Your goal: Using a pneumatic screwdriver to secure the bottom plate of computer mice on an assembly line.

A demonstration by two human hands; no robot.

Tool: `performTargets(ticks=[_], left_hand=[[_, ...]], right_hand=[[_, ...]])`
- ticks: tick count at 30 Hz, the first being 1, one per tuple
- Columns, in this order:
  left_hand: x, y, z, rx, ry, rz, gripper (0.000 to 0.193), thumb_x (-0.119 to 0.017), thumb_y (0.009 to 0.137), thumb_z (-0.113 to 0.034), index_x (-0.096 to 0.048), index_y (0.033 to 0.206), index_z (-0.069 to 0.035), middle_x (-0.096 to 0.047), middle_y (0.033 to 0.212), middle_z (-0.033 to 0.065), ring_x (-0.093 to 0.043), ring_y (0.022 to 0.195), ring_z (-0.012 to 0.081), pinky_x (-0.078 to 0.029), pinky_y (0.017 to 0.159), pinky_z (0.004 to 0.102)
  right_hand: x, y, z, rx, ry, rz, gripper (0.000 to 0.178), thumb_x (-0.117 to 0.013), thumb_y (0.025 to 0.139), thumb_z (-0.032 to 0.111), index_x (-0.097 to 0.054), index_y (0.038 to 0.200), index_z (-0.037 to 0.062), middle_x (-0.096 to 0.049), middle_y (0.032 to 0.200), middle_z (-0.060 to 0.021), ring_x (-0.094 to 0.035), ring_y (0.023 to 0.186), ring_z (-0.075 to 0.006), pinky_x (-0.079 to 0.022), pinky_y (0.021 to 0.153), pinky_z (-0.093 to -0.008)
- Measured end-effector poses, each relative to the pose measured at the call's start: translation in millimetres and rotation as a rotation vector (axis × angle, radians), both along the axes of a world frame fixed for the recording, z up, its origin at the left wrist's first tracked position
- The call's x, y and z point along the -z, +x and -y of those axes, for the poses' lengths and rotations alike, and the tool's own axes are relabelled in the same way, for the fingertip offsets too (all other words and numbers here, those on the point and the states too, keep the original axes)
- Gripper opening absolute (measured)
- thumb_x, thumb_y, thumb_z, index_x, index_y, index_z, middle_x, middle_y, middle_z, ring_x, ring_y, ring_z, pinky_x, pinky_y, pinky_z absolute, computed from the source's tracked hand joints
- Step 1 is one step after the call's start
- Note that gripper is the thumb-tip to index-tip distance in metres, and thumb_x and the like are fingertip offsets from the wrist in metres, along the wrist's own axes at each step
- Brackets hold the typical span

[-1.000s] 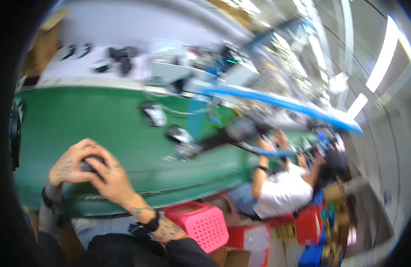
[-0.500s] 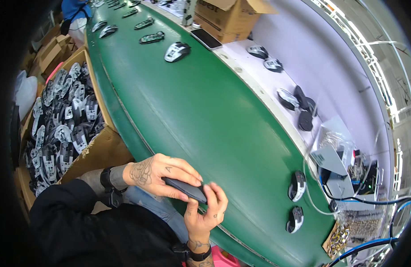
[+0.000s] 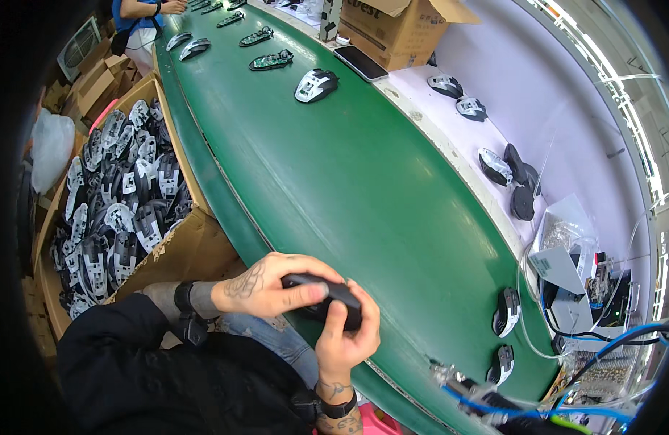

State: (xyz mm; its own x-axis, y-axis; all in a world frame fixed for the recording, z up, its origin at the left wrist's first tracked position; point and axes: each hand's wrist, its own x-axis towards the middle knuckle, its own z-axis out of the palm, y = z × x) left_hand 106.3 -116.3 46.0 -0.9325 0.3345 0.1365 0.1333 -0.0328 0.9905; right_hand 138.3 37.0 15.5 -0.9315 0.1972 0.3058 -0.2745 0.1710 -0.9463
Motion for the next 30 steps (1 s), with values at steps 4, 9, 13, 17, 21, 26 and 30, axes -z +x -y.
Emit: performTargets(ticks=[4, 9, 13, 17, 21, 26, 30], left_hand=[[9.6, 0.0, -7.2, -0.014, 0.182, 0.373, 0.034, -0.048, 0.097, -0.029, -0.054, 0.118, -0.003, -0.061, 0.101, 0.0039, -0.055, 0.094, 0.0100, -0.046, 0.082, 0.0256], [7.5, 0.6, -12.6, 0.082, -0.079, 0.113, 0.036, -0.049, 0.096, -0.023, -0.050, 0.123, 0.000, -0.061, 0.111, 0.0132, -0.058, 0.099, 0.0169, -0.047, 0.084, 0.0310], [2.3, -5.4, -11.7, 0.245, -0.083, 0.268, 0.045, -0.054, 0.092, -0.022, -0.045, 0.129, 0.003, -0.059, 0.115, 0.0163, -0.058, 0.104, 0.0188, -0.047, 0.088, 0.0308], [-0.2, -7.8, -13.4, 0.305, 0.128, 0.492, 0.049, -0.054, 0.091, -0.015, -0.040, 0.135, 0.002, -0.058, 0.120, 0.0109, -0.055, 0.106, 0.0139, -0.045, 0.091, 0.0272], [5.8, -8.1, -15.4, 0.315, 0.154, 0.520, 0.049, -0.054, 0.091, -0.013, -0.040, 0.136, 0.001, -0.056, 0.123, 0.0094, -0.053, 0.107, 0.0121, -0.044, 0.093, 0.0260], [13.1, -8.2, -19.3, 0.301, 0.292, 0.621, 0.050, -0.056, 0.088, -0.010, -0.043, 0.135, -0.001, -0.057, 0.122, 0.0100, -0.056, 0.104, 0.0133, -0.048, 0.089, 0.0273], [12.4, -8.8, -23.2, 0.266, 0.328, 0.818, 0.052, -0.056, 0.085, -0.009, -0.044, 0.135, -0.004, -0.059, 0.117, 0.0090, -0.060, 0.098, 0.0133, -0.053, 0.081, 0.0293]], right_hand=[[-2.9, -6.4, -3.3, 0.011, -0.298, 0.191, 0.040, -0.055, 0.091, 0.008, -0.041, 0.128, -0.0015, -0.054, 0.118, -0.0160, -0.054, 0.105, -0.0194, -0.043, 0.092, -0.0311], [-0.8, 2.4, -8.9, 0.053, -0.394, 0.232, 0.042, -0.047, 0.095, 0.012, -0.036, 0.134, 0.0009, -0.045, 0.125, -0.0118, -0.049, 0.109, -0.0180, -0.042, 0.092, -0.0303], [-4.4, 2.5, -14.5, 0.035, -0.067, 0.163, 0.044, -0.045, 0.095, 0.014, -0.033, 0.136, 0.0013, -0.044, 0.126, -0.0117, -0.048, 0.106, -0.0162, -0.040, 0.092, -0.0293], [-6.9, -0.2, -20.0, 0.040, -0.120, 0.165, 0.050, -0.049, 0.092, 0.014, -0.031, 0.136, -0.0020, -0.046, 0.122, -0.0156, -0.050, 0.103, -0.0199, -0.041, 0.090, -0.0320], [-7.4, 1.6, -21.9, 0.040, -0.106, 0.145, 0.047, -0.047, 0.093, 0.012, -0.033, 0.135, -0.0009, -0.046, 0.122, -0.0132, -0.050, 0.102, -0.0174, -0.041, 0.090, -0.0305], [-8.2, 2.6, -24.2, 0.028, -0.094, 0.113, 0.043, -0.045, 0.093, 0.011, -0.036, 0.134, 0.0005, -0.045, 0.124, -0.0110, -0.049, 0.102, -0.0152, -0.040, 0.090, -0.0293], [-7.2, 1.0, -25.7, 0.037, -0.088, 0.107, 0.048, -0.047, 0.092, 0.011, -0.032, 0.136, -0.0010, -0.049, 0.118, -0.0121, -0.051, 0.098, -0.0167, -0.041, 0.089, -0.0300]])
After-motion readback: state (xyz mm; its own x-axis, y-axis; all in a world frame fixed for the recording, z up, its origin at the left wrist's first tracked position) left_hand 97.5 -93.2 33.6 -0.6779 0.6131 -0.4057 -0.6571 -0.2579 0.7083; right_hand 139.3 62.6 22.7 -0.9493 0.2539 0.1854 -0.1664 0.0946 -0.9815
